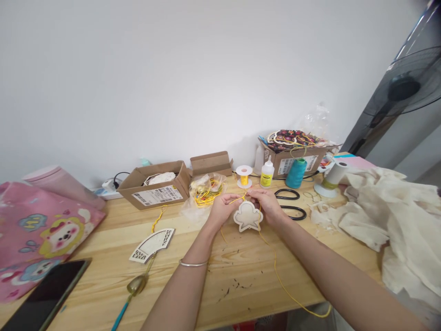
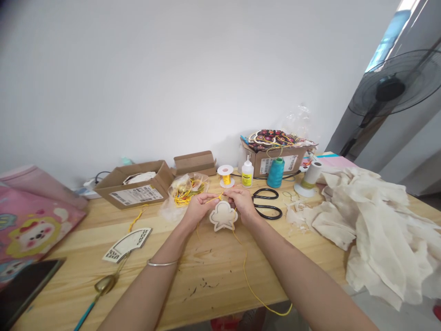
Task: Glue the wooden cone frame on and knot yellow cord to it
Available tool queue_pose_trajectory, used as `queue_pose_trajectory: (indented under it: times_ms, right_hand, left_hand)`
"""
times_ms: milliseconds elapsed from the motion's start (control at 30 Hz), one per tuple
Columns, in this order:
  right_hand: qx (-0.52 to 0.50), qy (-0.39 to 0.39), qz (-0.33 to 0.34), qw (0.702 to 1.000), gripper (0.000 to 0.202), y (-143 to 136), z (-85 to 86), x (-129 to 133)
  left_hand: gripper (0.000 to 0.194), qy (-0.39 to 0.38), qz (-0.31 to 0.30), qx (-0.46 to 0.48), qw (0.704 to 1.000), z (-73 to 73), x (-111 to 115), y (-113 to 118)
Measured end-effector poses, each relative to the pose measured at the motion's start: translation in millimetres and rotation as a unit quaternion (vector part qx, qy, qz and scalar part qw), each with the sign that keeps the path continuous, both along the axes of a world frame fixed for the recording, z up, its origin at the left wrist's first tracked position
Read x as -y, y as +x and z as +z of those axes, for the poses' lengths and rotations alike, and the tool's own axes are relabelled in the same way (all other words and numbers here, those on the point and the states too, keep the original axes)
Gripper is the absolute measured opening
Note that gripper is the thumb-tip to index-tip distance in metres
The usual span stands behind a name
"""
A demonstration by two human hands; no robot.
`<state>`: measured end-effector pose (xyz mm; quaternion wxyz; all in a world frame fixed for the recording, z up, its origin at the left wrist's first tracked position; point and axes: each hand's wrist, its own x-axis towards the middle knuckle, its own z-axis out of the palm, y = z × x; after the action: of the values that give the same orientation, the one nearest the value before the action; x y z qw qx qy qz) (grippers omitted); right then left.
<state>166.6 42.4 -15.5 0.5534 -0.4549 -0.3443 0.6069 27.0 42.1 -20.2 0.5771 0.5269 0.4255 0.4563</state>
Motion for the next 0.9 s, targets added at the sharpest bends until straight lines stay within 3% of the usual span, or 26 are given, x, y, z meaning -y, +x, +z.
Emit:
queue_pose_trajectory:
  times_ms: [467, 667, 900]
  right_hand:
    - [0.003, -0.002, 0.027, 1.000, 0.013, -0.4, -2.4, -0.8]
    - [0.006, -0.003, 0.026, 1.000, 0.012, 0.1, -3.2, -2.0]
    - [0.015, -0.005, 0.025, 1.000, 0.012, -0.8, -2.3, -1.1]
  left_hand:
    - [0.021, 0.036, 0.049, -0.020, 0.998, 4.2, 0.8, 2.4]
    - [0.029, 0.003, -0.002, 0.001, 1.000, 5.3, 3.5, 2.3]
    - [0.034, 0.004, -0.018, -0.013, 1.000, -1.3, 0.9, -0.2]
